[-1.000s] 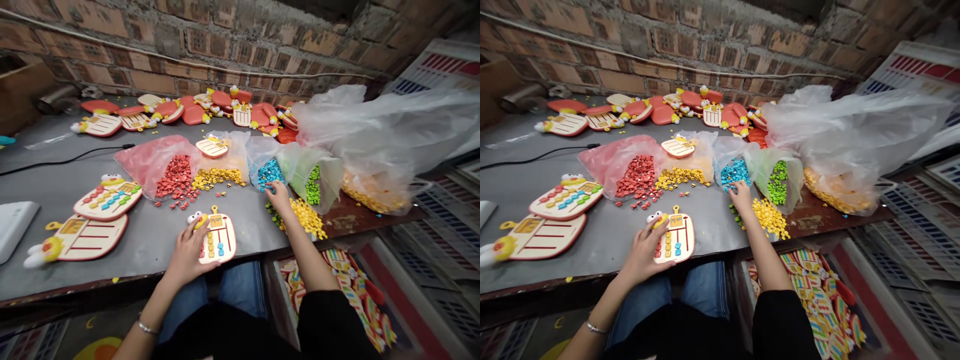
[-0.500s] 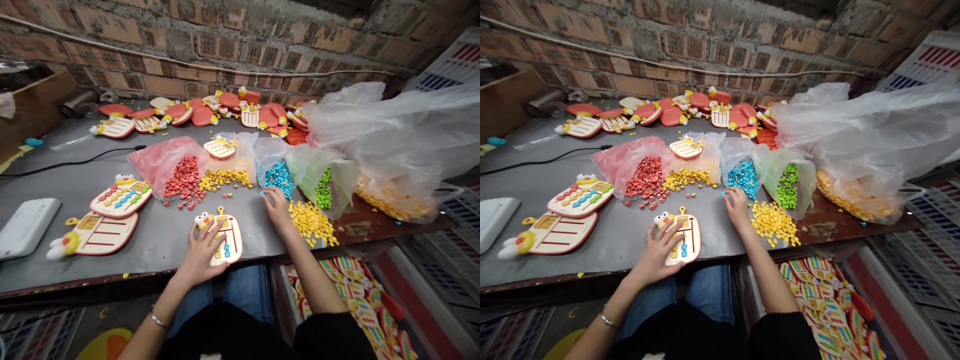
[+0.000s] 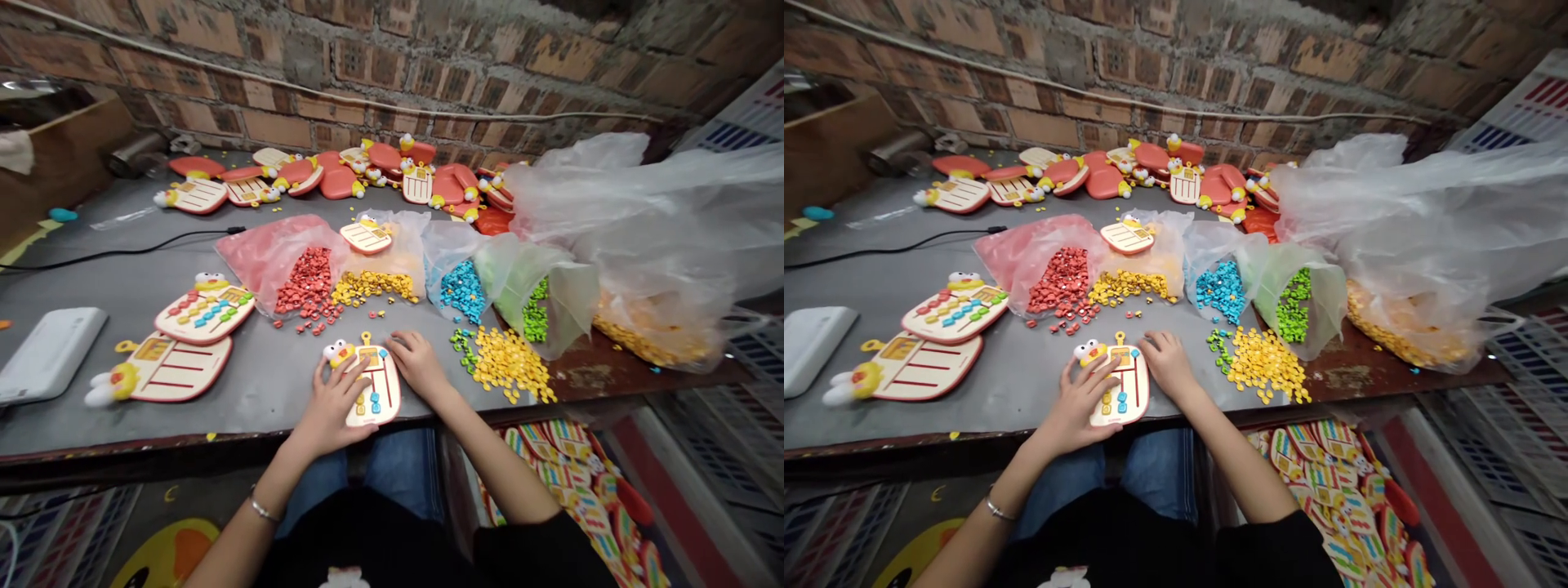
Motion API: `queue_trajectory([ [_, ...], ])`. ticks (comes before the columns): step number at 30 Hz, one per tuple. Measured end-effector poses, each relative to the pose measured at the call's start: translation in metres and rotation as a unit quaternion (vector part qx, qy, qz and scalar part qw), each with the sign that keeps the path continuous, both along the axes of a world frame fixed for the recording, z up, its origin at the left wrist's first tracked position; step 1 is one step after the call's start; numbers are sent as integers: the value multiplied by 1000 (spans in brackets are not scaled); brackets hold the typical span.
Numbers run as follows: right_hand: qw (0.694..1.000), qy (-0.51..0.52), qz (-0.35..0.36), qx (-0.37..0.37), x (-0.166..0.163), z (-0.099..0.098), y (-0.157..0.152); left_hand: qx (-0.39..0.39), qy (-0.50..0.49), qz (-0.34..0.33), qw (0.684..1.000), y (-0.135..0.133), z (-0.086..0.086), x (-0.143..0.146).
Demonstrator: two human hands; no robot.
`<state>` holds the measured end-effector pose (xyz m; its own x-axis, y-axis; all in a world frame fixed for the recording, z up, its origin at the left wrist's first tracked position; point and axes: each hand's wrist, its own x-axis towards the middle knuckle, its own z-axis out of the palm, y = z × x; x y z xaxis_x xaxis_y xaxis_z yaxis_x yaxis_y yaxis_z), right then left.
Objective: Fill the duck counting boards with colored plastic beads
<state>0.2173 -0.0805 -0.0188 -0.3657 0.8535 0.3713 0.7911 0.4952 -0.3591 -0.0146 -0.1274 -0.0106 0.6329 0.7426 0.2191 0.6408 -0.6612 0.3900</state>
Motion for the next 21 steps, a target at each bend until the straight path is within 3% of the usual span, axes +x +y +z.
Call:
queue_trajectory([
  [5,991,110,66,-32,-8,3,-1,-4,6,1,1000,0,0,0],
  [12,975,136,138,-105,-5,11,-7,-29,7,15,999,0,-1,1],
  [18,970,193,98,-108,-21,5,-18,-20,-4,18,1000,0,-2,1],
  [21,955,222,127,-148,-25,8,-24,-14,-2,21,1000,0,-3,1],
])
